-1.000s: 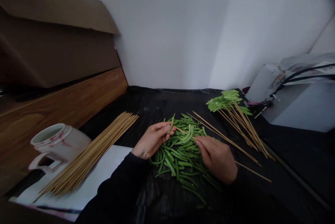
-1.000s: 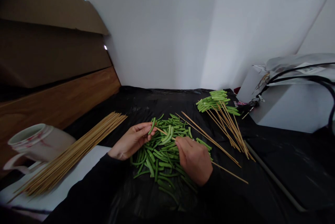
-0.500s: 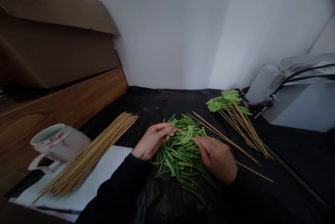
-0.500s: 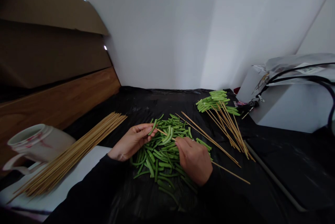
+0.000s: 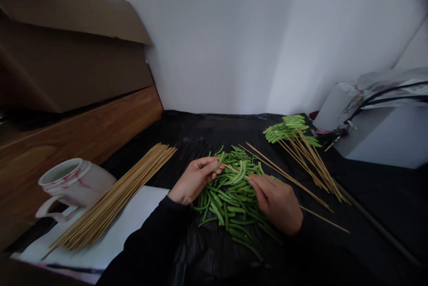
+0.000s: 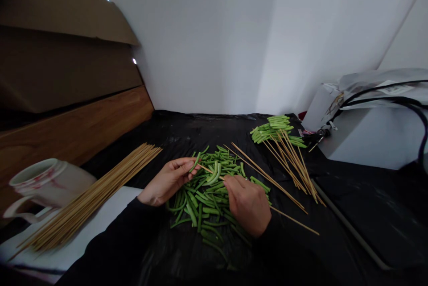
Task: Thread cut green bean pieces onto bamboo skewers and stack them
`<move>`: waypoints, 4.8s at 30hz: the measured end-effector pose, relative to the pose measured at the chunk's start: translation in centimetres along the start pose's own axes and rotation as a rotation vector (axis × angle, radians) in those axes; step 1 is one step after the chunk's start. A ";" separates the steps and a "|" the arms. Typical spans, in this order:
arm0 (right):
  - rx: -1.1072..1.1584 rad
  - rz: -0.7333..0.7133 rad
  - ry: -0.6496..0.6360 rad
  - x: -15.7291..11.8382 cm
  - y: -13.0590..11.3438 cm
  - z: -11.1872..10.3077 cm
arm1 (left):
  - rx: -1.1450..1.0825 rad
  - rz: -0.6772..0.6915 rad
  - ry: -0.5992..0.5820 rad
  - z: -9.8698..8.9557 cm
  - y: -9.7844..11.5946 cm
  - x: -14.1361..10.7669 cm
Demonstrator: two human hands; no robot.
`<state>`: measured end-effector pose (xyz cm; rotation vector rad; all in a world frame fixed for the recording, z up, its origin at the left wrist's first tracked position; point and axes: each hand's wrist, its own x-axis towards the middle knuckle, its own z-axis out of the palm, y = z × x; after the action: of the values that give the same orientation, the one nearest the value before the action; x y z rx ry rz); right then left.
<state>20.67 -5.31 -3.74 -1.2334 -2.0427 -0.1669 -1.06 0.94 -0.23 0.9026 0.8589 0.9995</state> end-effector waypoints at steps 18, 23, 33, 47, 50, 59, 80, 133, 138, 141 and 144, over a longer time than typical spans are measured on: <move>0.051 0.029 -0.015 -0.1 -0.2 0.4 | 0.090 0.056 -0.012 0.1 -0.6 0.2; 0.039 0.026 -0.008 -0.3 -0.2 0.4 | 0.070 0.059 0.001 0.1 -1.0 0.4; 0.109 0.073 -0.072 -0.4 -0.2 0.8 | 0.071 0.056 0.001 0.5 -1.1 0.4; 0.101 0.067 -0.073 -0.3 -0.4 0.7 | 0.046 0.031 -0.046 0.5 -1.4 0.4; 0.098 0.050 -0.051 -0.3 -0.3 0.7 | 0.063 0.034 -0.044 0.6 -1.6 0.3; 0.066 0.047 -0.043 -0.2 -0.4 0.6 | 0.109 0.065 -0.049 0.6 -2.0 0.4; 0.051 0.047 -0.027 0.1 -1.1 0.4 | 0.125 0.050 -0.046 2.0 -2.6 -0.1; -0.301 0.509 -0.254 1.7 4.7 0.0 | 0.154 -0.084 -0.097 1.8 -2.0 -0.2; -0.358 0.514 -0.213 1.8 4.3 0.3 | 0.137 -0.077 -0.086 1.9 -2.0 -0.3; -0.380 0.506 -0.192 1.9 4.4 0.1 | 0.136 -0.074 -0.095 1.8 -2.0 -0.3; -0.405 0.506 -0.137 2.2 4.4 -0.5 | 0.123 -0.068 -0.090 1.8 -2.0 -0.3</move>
<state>23.90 -1.69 -3.03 -2.0209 -1.7875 -0.2671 1.08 -0.25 -1.36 1.0086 0.8765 0.8481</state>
